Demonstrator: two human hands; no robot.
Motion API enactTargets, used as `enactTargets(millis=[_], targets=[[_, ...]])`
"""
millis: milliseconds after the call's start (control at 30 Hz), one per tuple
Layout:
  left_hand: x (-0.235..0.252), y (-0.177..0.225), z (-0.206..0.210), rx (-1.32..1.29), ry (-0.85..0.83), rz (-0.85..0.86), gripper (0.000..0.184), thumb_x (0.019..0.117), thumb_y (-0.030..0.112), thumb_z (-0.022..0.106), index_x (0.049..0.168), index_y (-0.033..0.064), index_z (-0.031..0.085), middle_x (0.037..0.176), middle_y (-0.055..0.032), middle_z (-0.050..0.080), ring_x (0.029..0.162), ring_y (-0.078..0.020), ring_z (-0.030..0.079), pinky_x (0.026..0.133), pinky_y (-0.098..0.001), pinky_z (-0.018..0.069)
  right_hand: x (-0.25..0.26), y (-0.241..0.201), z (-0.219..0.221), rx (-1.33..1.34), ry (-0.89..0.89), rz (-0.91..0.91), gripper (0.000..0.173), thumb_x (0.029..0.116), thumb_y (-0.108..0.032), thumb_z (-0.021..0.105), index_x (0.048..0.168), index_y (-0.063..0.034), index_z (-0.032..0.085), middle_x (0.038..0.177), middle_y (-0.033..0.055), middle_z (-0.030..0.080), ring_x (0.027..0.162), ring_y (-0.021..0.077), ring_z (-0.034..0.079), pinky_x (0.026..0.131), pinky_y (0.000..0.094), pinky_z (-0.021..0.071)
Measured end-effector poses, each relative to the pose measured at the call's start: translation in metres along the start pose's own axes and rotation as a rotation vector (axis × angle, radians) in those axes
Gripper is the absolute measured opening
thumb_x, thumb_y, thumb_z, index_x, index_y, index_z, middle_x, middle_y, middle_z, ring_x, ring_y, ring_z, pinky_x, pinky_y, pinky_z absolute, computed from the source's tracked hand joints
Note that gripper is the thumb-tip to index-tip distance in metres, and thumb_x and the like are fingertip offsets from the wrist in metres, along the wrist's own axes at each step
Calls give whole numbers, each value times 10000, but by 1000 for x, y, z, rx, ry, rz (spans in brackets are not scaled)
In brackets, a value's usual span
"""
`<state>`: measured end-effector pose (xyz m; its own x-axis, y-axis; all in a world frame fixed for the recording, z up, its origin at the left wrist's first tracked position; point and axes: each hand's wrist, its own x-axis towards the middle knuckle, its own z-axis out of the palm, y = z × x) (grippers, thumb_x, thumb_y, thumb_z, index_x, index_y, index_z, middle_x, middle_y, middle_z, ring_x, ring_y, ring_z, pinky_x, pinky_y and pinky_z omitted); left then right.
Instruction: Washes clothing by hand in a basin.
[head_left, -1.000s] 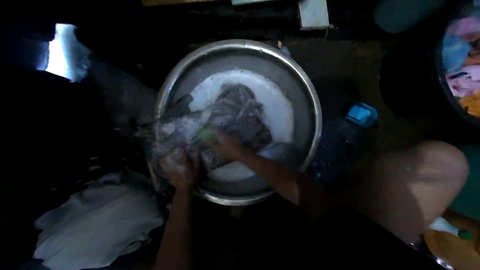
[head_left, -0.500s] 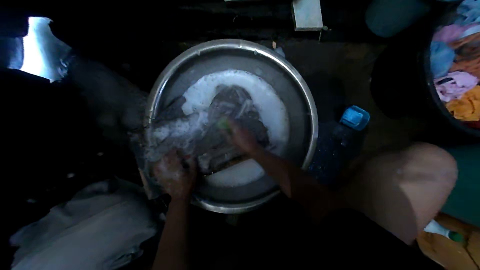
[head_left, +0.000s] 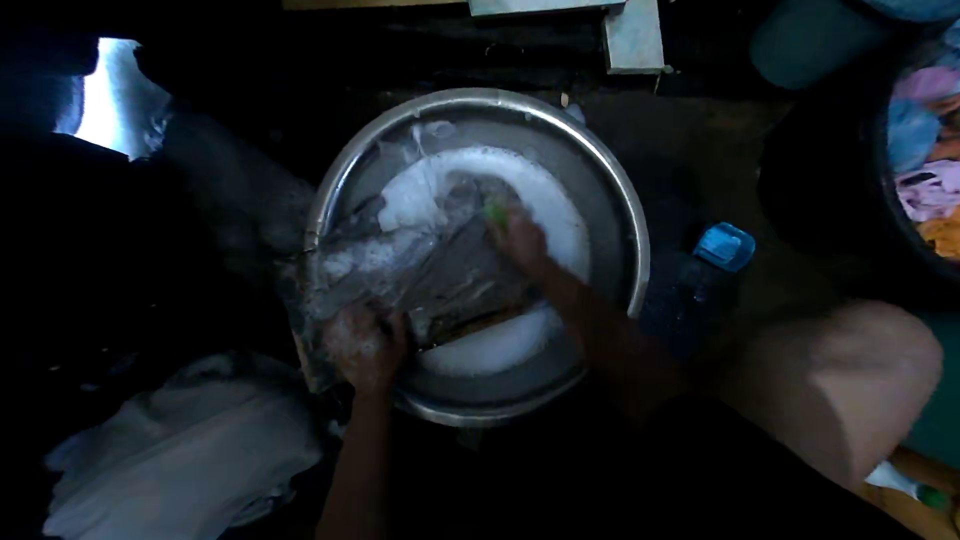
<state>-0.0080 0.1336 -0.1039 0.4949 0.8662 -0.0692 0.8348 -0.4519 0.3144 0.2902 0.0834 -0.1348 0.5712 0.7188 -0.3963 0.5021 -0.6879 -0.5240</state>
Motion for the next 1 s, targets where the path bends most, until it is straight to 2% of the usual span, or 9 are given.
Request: enactTargets(millis=[100,200,267,367,467,567,700,900,1000], targets=[[3,2,2,37,27,-13,442,971,379,550,1122,-6,706,1308,-238,651,1233,-480,593,1074,-665,385,29,2,-25,41,91,276,628,1039,-401,553,1561,-113,356,1350,222,626,1127,415,676,914,615,547],[2,6,1,68,31,-37,430,967,350,552,1153,-9,698,1296,-254,648,1226,-486,593,1062,-654,403,-39,-83,7,248,86,-91,649,1027,-322,611,1576,-129,325,1286,202,655,1017,350,716,837,562,607],[-2,9,-6,32,0,-56,477,959,301,587,1242,-77,651,1324,-335,599,1263,-550,539,1083,-683,369,-91,-122,35,300,-200,-292,610,1033,-301,596,1584,-163,372,1394,150,610,1138,304,681,948,536,577],[0,3,1,33,47,29,443,970,380,563,1084,-20,715,1260,-258,668,1207,-496,602,1048,-667,406,-84,-53,35,211,-199,-258,535,1052,-319,577,1550,-166,455,1400,157,627,1188,327,671,996,547,547],[-1,5,3,65,49,32,429,970,394,559,1067,11,724,1267,-222,676,1212,-465,611,1052,-661,408,-21,42,5,-3,12,131,638,1052,-411,534,1616,-209,314,1385,203,619,1108,404,690,905,611,560],[4,6,4,69,61,30,413,957,373,572,1058,1,720,1264,-221,674,1213,-456,612,1062,-645,410,-7,13,-16,30,60,266,650,1050,-353,542,1621,-189,277,1347,230,629,1097,430,684,898,622,552],[1,8,-3,35,28,22,400,946,293,594,1142,-41,694,1288,-291,639,1239,-503,578,1075,-664,386,-105,-104,26,252,-267,-170,595,1046,-316,565,1584,-144,375,1394,156,623,1175,324,669,993,541,545],[2,15,-1,126,56,29,428,966,395,577,1041,-3,714,1223,-260,672,1182,-492,613,1028,-653,425,-33,37,3,30,-49,152,638,1059,-405,524,1606,-144,327,1410,227,592,1194,411,649,988,604,523],[5,15,1,110,87,37,408,955,376,589,1033,-5,713,1231,-261,666,1179,-494,610,1031,-650,423,-14,20,-19,8,1,275,661,1051,-362,540,1614,-143,273,1379,251,593,1138,436,664,925,617,543]])
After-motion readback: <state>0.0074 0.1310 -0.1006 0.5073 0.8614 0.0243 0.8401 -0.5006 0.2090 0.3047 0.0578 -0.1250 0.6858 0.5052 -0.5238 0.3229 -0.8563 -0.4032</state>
